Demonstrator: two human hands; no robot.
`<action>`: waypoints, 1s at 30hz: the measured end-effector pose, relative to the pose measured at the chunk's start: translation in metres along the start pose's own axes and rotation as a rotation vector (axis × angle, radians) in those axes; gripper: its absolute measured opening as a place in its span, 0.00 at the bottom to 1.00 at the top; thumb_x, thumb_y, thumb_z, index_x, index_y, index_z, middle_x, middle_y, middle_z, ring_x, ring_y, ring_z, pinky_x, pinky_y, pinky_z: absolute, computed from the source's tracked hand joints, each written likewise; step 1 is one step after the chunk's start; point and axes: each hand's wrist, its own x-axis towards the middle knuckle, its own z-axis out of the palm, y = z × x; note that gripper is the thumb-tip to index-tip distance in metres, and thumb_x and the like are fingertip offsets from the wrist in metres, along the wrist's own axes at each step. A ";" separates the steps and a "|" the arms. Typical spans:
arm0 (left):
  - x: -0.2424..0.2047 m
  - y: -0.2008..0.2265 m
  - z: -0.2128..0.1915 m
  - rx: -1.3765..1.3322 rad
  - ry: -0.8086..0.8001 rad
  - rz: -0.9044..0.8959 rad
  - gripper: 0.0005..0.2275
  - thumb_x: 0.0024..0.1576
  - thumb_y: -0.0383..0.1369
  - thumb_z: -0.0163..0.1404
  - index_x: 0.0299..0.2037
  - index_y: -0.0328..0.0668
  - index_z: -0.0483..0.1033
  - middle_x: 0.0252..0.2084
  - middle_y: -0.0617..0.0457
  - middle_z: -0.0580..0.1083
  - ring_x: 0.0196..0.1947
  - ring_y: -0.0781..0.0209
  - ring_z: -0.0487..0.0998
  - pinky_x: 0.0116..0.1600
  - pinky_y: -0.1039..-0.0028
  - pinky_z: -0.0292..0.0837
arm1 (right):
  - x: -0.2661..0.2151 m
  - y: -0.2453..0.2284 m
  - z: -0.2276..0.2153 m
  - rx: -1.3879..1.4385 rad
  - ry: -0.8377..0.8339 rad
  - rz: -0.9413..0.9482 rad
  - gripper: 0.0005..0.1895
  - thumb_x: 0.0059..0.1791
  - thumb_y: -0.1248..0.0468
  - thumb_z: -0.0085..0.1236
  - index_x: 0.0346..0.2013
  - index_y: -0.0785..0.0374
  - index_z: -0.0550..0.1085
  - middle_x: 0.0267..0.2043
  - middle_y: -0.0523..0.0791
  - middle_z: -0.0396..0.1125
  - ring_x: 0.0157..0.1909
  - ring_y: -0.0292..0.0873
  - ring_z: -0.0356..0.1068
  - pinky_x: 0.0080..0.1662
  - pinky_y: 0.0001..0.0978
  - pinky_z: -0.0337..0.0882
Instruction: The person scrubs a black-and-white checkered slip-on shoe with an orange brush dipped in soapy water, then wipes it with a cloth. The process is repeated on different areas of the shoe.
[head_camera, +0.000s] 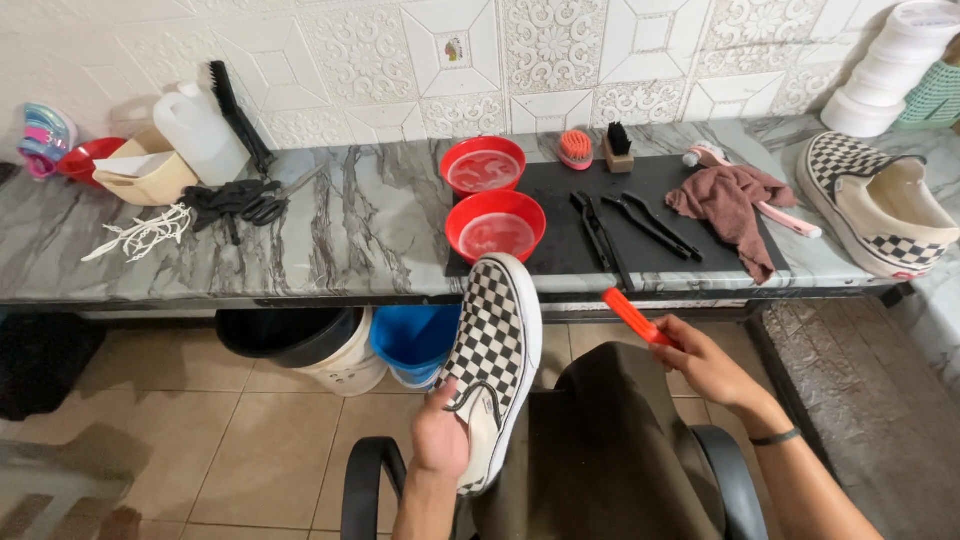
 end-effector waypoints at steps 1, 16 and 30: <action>-0.001 0.009 0.012 -0.181 0.153 -0.042 0.43 0.42 0.46 0.52 0.70 0.32 0.58 0.65 0.33 0.68 0.61 0.35 0.69 0.60 0.48 0.66 | -0.003 0.010 0.001 0.055 0.049 0.049 0.06 0.53 0.70 0.47 0.44 0.62 0.71 0.32 0.44 0.61 0.33 0.40 0.59 0.42 0.32 0.62; -0.008 0.007 -0.019 -0.720 -0.198 0.002 0.41 0.60 0.62 0.40 0.71 0.30 0.54 0.71 0.35 0.61 0.70 0.39 0.61 0.72 0.49 0.53 | -0.023 0.094 0.037 -0.165 0.344 0.421 0.10 0.50 0.62 0.45 0.39 0.54 0.75 0.28 0.40 0.69 0.33 0.41 0.64 0.40 0.34 0.62; -0.016 0.006 0.008 0.848 0.263 0.258 0.23 0.50 0.36 0.60 0.56 0.37 0.77 0.60 0.49 0.78 0.62 0.54 0.77 0.67 0.65 0.74 | -0.029 0.084 0.035 -0.187 0.399 0.407 0.11 0.49 0.60 0.45 0.40 0.55 0.76 0.31 0.42 0.74 0.36 0.42 0.68 0.43 0.34 0.63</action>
